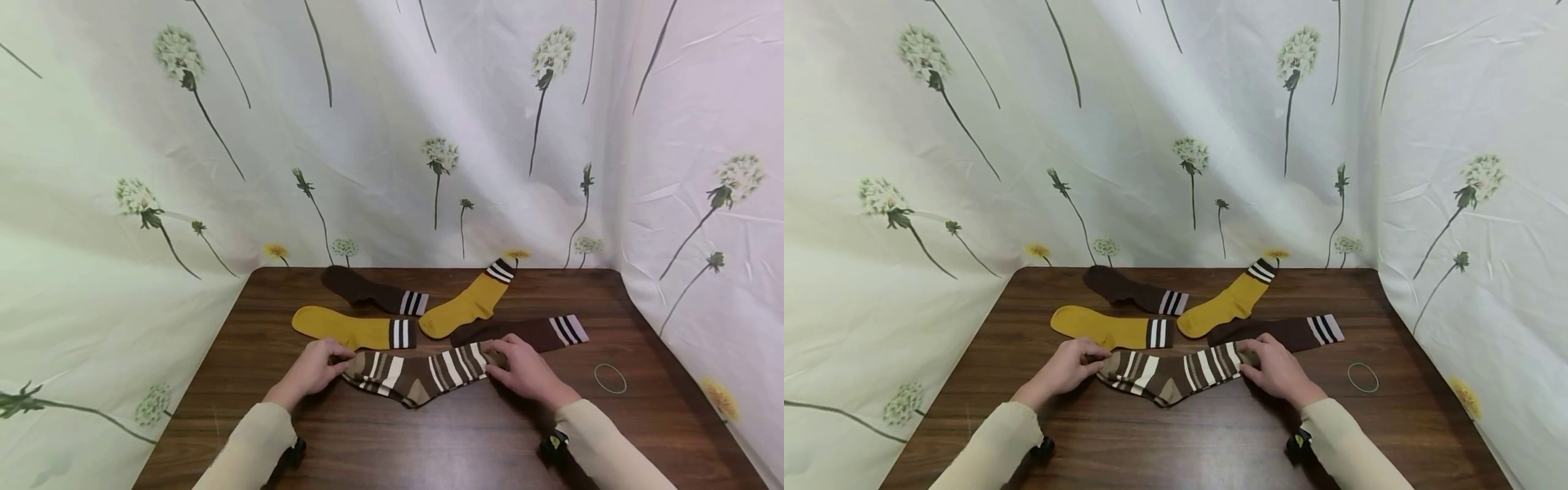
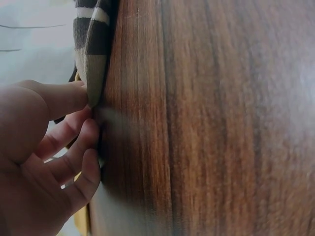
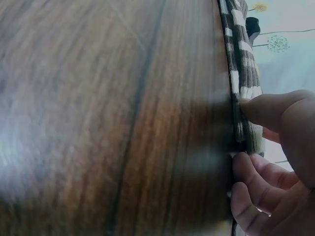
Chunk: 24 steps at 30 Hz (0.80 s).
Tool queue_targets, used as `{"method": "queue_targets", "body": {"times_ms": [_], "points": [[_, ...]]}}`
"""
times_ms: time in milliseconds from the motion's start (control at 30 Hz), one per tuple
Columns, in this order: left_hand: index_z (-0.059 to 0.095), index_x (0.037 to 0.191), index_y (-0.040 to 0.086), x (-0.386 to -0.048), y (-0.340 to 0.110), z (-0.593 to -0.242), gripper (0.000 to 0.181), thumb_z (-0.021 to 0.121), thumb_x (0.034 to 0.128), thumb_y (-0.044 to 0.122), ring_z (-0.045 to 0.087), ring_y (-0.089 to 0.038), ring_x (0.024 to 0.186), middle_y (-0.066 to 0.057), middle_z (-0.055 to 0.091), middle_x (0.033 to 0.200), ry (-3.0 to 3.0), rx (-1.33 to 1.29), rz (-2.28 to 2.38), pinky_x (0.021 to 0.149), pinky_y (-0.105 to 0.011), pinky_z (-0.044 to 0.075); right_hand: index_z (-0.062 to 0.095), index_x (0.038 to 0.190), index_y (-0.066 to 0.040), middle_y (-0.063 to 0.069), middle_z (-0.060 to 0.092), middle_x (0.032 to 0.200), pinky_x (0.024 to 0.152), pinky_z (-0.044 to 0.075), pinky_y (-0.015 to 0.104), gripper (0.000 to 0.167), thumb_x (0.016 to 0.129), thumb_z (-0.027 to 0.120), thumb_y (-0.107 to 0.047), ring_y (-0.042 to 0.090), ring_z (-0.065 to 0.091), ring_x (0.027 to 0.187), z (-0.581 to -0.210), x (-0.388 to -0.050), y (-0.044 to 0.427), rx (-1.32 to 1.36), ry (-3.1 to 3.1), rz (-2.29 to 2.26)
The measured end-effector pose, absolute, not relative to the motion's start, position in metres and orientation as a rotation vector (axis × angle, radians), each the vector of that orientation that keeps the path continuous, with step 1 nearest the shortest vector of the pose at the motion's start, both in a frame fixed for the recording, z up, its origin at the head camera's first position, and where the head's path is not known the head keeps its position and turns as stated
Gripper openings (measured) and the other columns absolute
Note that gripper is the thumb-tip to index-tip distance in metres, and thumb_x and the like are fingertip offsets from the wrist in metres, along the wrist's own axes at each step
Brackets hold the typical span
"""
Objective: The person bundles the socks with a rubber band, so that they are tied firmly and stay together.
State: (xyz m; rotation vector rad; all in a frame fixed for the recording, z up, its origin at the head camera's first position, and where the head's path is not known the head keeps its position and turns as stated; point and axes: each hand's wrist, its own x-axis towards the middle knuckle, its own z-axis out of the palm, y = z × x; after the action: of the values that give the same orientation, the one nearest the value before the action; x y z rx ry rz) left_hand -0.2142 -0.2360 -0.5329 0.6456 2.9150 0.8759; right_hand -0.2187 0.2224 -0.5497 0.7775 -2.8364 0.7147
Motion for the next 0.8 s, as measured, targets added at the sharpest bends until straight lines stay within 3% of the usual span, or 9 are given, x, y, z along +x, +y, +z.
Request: {"method": "queue_targets", "body": {"times_ms": [467, 800], "points": [[0.083, 0.105, 0.014, -0.214, -0.238, -0.535, 0.016, 0.076, 0.0942, 0.005, 0.067, -0.019, 0.092, -0.001, 0.073, 0.102, 2.939, 0.648, 0.899, 0.077, -0.033, 0.055, 0.073, 0.123, -0.015, 0.006, 0.061, 0.107, 0.067, 0.047, 0.03, 0.032, 0.092, 0.082, -0.021, 0.004, 0.047, 0.072, -0.537, -0.215, 0.224, 0.845, -2.893, 0.66], [0.079, 0.096, 0.011, -0.224, -0.257, -0.535, 0.006, 0.075, 0.094, 0.006, 0.068, -0.015, 0.086, 0.002, 0.076, 0.092, 3.09, 0.48, 1.013, 0.079, -0.04, 0.057, 0.074, 0.115, -0.01, 0.004, 0.064, 0.101, 0.067, 0.052, 0.03, 0.022, 0.094, 0.079, -0.016, 0.009, 0.057, 0.075, -0.518, -0.222, 0.211, 0.786, -2.814, 0.788]]}}
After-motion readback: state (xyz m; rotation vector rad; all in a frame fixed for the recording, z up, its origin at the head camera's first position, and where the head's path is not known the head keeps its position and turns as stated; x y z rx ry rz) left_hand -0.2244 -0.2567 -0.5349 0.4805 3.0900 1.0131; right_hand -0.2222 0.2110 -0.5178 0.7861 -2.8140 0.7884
